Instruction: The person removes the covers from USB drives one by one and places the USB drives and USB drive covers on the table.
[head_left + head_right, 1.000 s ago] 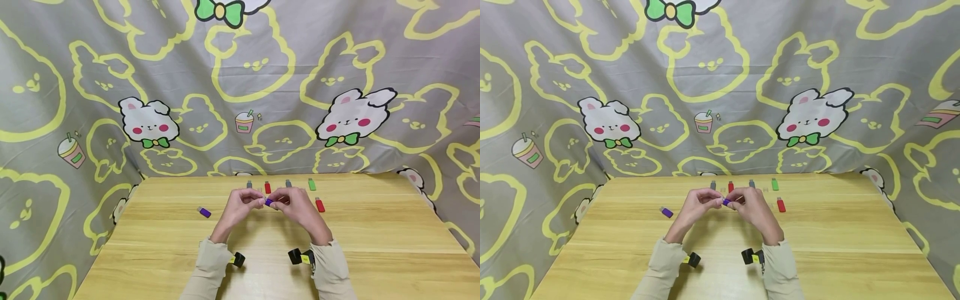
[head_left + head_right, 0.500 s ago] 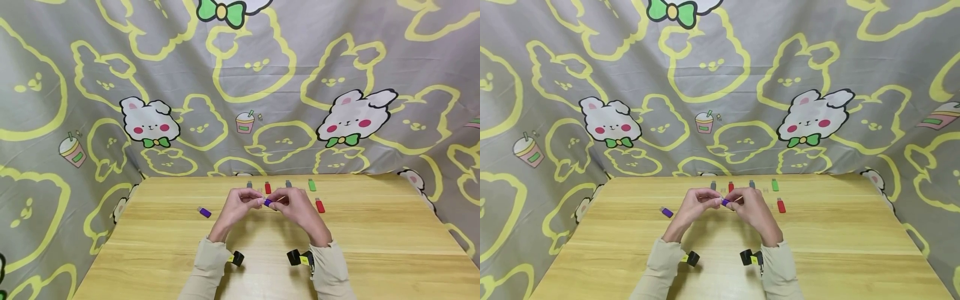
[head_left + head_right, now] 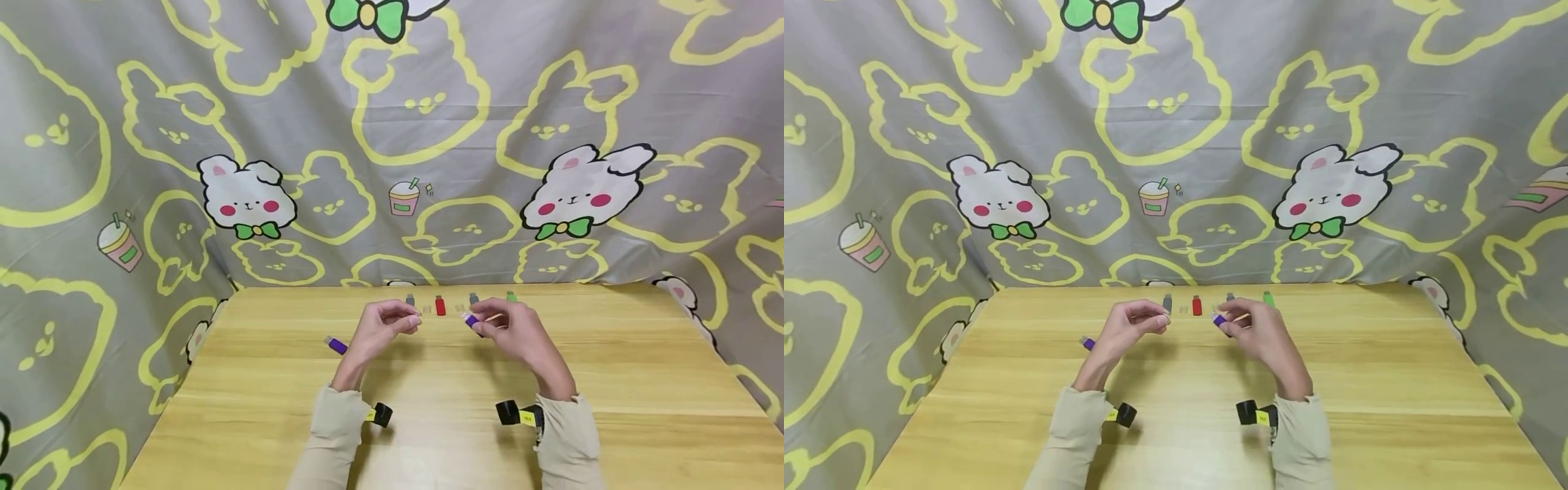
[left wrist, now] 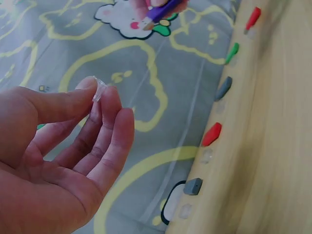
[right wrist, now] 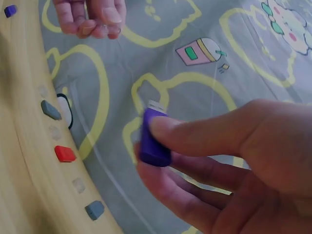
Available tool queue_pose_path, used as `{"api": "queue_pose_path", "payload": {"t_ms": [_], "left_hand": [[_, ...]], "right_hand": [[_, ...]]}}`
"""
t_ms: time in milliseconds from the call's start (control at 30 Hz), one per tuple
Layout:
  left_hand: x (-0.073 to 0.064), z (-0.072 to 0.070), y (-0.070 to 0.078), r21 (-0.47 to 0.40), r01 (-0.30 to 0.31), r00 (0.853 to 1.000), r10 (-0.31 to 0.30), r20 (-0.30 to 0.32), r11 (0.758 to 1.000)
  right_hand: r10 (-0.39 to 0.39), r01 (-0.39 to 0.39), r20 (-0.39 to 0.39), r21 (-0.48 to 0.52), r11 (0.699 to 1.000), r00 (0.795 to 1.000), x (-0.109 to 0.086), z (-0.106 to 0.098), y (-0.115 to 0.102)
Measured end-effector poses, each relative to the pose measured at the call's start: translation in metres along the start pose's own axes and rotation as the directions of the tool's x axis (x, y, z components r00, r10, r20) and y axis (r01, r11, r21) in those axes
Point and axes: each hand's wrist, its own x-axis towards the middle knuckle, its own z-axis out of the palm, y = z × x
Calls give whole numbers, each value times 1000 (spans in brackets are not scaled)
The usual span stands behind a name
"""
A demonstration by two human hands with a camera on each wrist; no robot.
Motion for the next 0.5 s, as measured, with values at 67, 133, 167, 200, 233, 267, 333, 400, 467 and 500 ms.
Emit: {"api": "queue_pose_path", "payload": {"t_ms": [67,133,167,200,233,267,333,400,467,500], "left_hand": [[2,3,-1,6,0,1000,0,6,1000],[3,4,-3,11,-1,1000,1,4,1000],[4,4,-3,15,-1,1000,1,3,1000],[4,4,-4,16,-3,1000,3,3,1000],[4,5,-5,19,-5,1000,5,4,1000],[4,5,-5,21,-5,1000,5,6,1000],[3,5,-7,25,-2,1000,1,10,1000],[3,6,-7,28,6,1000,-6,17,1000],[2,6,-8,33,8,1000,-9,26,999],[2,7,-9,35,8,999,-9,32,999]], "right_hand": [[30,-29,-49,10,1000,998,1,-1,5],[72,-71,-100,16,997,992,2,-1,12],[100,-98,-126,19,995,987,2,0,15],[125,-123,-150,19,992,981,3,1,19],[153,-152,-169,22,988,974,3,2,21],[177,-177,-188,20,984,966,3,3,24],[208,-214,-220,0,977,953,4,7,28],[224,-237,-238,-27,971,945,6,12,32],[224,-246,-254,-58,968,941,7,17,35],[224,-249,-258,-72,966,940,8,20,36]]}}
